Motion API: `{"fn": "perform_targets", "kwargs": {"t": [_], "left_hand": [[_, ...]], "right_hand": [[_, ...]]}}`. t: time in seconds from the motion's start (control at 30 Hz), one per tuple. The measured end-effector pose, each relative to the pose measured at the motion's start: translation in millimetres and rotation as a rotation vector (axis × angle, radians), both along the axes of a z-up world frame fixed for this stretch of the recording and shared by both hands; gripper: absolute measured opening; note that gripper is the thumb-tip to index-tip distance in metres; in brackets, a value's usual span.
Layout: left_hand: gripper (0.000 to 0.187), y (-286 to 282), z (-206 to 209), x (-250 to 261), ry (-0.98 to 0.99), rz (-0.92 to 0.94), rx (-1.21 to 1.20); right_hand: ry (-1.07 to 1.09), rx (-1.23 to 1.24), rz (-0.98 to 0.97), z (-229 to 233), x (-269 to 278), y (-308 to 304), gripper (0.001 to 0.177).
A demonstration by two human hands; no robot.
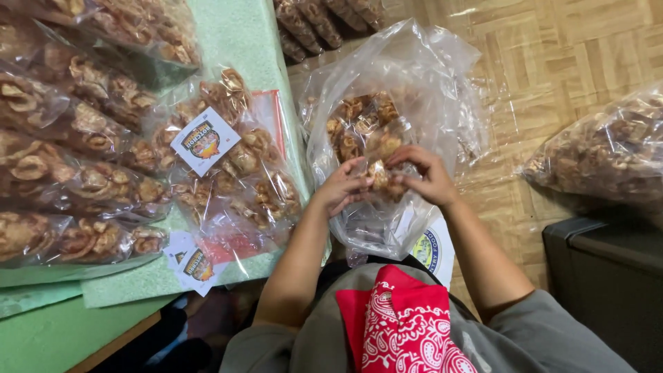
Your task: Manually filling small plastic bags with fried snacks from a larger pile and organizing them on a table.
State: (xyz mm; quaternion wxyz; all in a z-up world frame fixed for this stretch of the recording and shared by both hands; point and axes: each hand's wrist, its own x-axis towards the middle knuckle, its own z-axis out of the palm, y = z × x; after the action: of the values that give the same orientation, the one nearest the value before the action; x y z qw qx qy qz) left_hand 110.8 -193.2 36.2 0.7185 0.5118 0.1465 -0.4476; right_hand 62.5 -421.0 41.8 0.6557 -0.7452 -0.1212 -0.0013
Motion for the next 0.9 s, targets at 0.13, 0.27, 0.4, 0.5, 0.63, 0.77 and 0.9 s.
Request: {"fn": "perform_targets", "kwargs": {"t": [0.13,0.27,0.4,0.5,0.63,0.77,0.9], "left_hand": [[0.051,4,-11,-10,0.112,0.044,-0.088],[0.019,1,-11,-14,0.264,0.339,-0.228],[0.028,-3,-27,-18,0.22,0.478,-0.266],[0.024,-6,-12,-15,0.149,0.496,-0.34],[0.034,-1,-17,-14,0.277,0.557,-0.425],[0.056,6,0,-12,0.075,0.47,-0.468],[0.041,-4,9,-18,-0.06,0.517,-0.319]], "right_hand": [[-0.082,0.387,-0.269,-24,5,-17,0.04],[-0.186,0.706,-0.363,-17,8,-34,0.045],[-0.167,0.823,-0.291,-8,-9,-22,0.053],[-0.123,0.843,-0.216,-17,-19,-7,0.053],[-0.053,0.85,-0.186,-29,-24,2,0.048],[-0.016,0.795,-0.18,-37,-20,3,0.045],[-0.024,0.757,-0.103,-39,-5,7,0.045]]}}
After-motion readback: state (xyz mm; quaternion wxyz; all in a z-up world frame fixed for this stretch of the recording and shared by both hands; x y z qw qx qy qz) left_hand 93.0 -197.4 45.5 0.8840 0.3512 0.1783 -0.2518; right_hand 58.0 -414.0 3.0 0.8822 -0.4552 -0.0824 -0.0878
